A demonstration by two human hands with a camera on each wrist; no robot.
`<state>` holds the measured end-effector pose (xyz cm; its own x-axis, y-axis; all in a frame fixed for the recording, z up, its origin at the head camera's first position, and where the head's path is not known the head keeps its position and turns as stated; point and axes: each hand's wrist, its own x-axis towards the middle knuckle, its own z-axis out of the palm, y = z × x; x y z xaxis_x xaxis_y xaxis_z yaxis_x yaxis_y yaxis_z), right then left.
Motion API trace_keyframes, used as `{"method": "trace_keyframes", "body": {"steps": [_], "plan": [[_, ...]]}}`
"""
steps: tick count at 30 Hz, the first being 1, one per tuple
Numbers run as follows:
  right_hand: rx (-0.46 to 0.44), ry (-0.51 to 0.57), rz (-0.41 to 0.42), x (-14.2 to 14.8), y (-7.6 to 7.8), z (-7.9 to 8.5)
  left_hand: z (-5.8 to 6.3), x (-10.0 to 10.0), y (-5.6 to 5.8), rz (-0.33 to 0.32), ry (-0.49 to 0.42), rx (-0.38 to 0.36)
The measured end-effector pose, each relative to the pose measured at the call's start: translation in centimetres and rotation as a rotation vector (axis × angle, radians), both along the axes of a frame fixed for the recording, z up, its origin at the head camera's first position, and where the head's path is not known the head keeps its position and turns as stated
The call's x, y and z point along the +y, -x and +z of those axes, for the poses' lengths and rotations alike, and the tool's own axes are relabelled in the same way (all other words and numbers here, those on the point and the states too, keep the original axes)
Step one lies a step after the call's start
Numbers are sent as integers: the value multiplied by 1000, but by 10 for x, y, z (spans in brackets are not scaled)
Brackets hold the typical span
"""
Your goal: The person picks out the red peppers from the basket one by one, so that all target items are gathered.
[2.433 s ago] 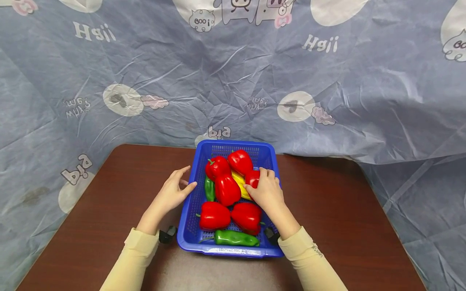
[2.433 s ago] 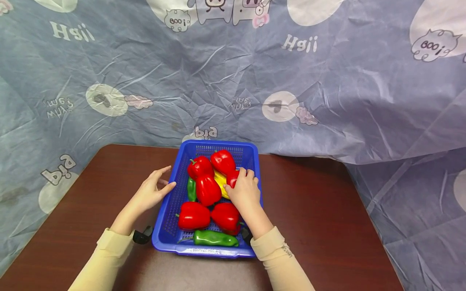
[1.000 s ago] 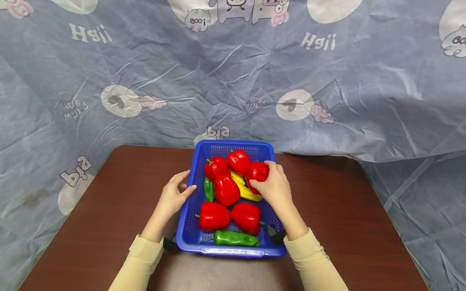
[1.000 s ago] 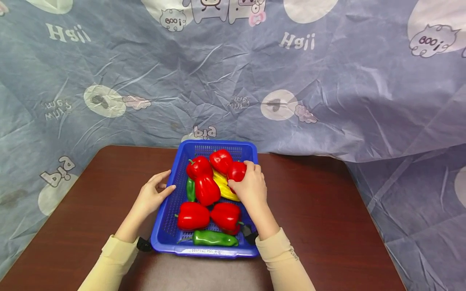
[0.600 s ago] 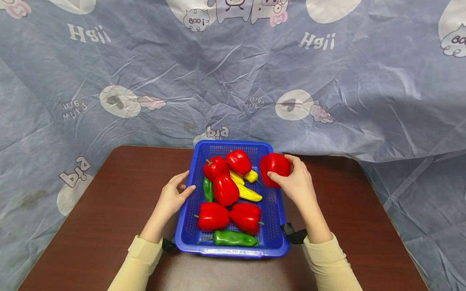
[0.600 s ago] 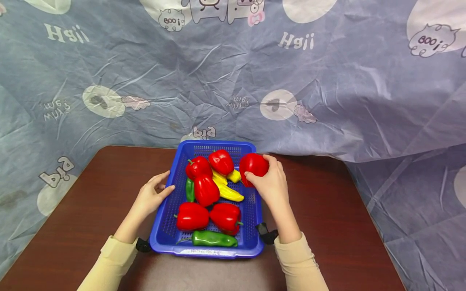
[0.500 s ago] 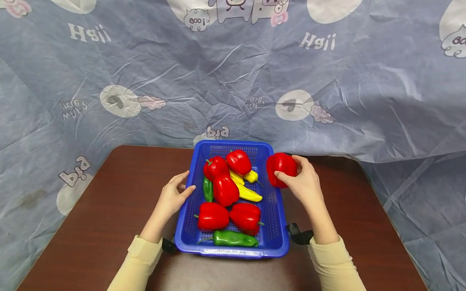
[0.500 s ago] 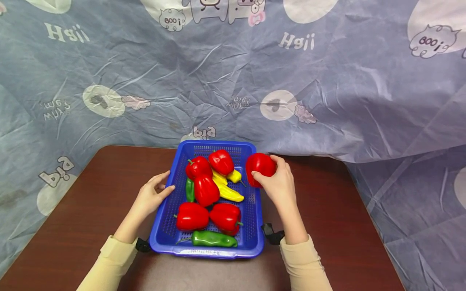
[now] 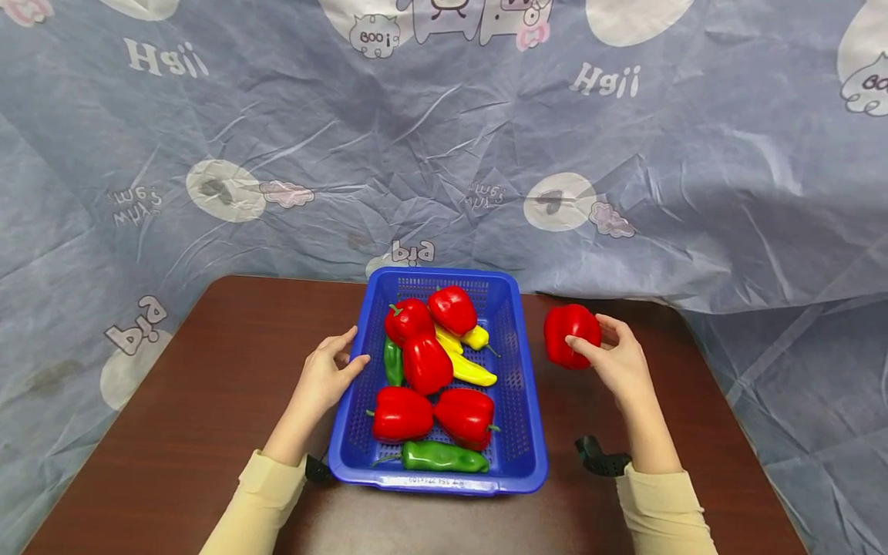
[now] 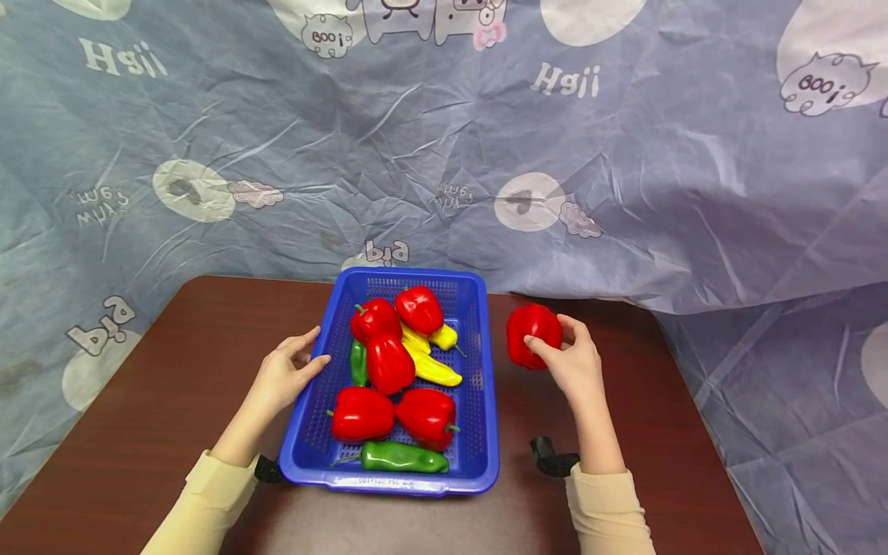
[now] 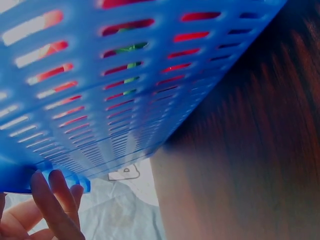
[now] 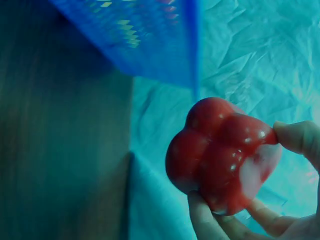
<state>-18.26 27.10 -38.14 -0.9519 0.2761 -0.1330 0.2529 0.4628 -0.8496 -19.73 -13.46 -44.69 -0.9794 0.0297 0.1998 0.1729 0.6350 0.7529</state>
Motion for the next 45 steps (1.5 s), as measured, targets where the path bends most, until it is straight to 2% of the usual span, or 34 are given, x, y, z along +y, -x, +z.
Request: {"method": "trace_keyframes", "body": {"steps": [6, 10, 16, 22, 28, 38, 45], "plan": [[-29, 34, -33, 14, 4, -27, 1, 1, -1, 24, -21, -67], [-27, 19, -59, 21, 8, -45, 1, 2, -2, 34, -43, -99], [-41, -67, -80, 25, 11, -61, 0, 3, -2, 17, -45, -80], [-42, -93, -91, 26, 14, -66, 0, 2, -2, 0, -36, -40], [-54, -130, -57, 26, 17, -69, 0, 1, -2, 1, -18, 6], [66, -330, -60, 18, 20, -80, -2, 1, -2, 1, -10, 15], [86, -341, -65, 14, 22, -82, -1, 1, -3, 6, -7, 17]]}}
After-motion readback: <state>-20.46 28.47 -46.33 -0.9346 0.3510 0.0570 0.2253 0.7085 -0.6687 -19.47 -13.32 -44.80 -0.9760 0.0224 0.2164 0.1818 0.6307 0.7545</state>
